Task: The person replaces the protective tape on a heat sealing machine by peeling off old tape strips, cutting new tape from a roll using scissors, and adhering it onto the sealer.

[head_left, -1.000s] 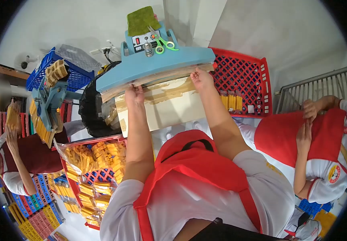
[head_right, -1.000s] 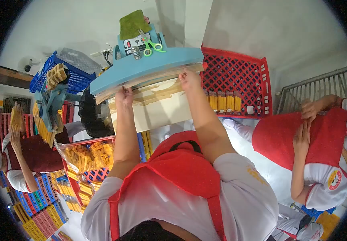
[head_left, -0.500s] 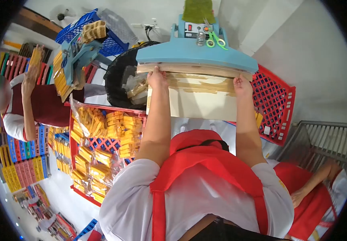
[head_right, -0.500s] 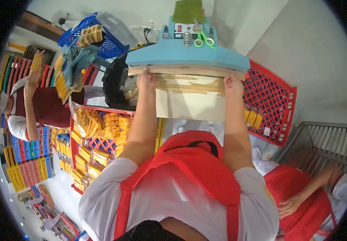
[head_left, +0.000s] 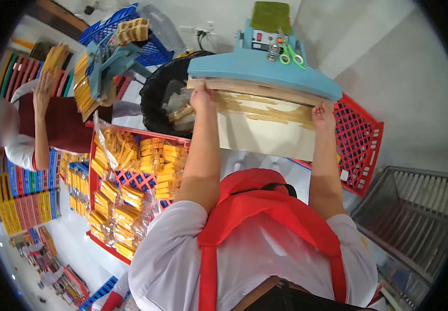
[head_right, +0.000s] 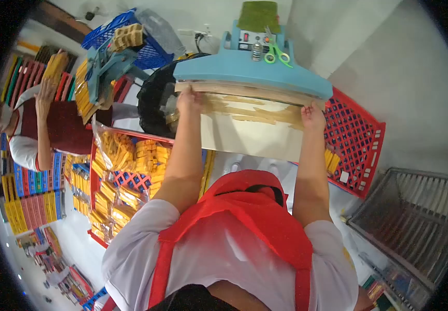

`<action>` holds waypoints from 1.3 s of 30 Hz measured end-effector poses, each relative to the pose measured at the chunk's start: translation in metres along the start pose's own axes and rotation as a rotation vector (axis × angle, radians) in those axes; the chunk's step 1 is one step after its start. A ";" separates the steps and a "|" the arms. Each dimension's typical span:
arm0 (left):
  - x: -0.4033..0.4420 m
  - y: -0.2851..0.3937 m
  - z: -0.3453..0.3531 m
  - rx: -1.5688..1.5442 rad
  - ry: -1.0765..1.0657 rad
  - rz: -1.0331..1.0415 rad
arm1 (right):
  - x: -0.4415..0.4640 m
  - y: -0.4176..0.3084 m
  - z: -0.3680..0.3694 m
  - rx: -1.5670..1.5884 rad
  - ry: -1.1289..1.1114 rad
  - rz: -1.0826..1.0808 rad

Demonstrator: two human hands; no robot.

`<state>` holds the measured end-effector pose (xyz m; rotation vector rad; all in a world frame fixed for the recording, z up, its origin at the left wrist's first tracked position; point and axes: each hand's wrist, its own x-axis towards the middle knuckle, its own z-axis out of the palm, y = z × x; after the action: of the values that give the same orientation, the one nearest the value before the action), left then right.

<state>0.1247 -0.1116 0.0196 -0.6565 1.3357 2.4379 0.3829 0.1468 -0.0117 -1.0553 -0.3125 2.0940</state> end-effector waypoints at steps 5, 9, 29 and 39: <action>0.027 -0.004 -0.015 0.044 -0.001 -0.113 | 0.003 -0.001 -0.005 0.076 0.095 0.027; 0.034 -0.010 -0.022 -0.021 -0.105 -0.069 | -0.006 0.002 0.003 0.067 0.100 -0.035; 0.046 -0.012 -0.023 0.003 -0.075 -0.115 | -0.007 -0.017 0.000 -0.036 0.155 0.024; 0.034 -0.010 -0.025 -0.048 -0.102 -0.096 | -0.016 -0.013 -0.008 -0.209 0.148 -0.163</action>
<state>0.1067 -0.1268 -0.0168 -0.5854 1.1825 2.3991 0.4014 0.1431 -0.0010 -1.2560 -0.5345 1.8571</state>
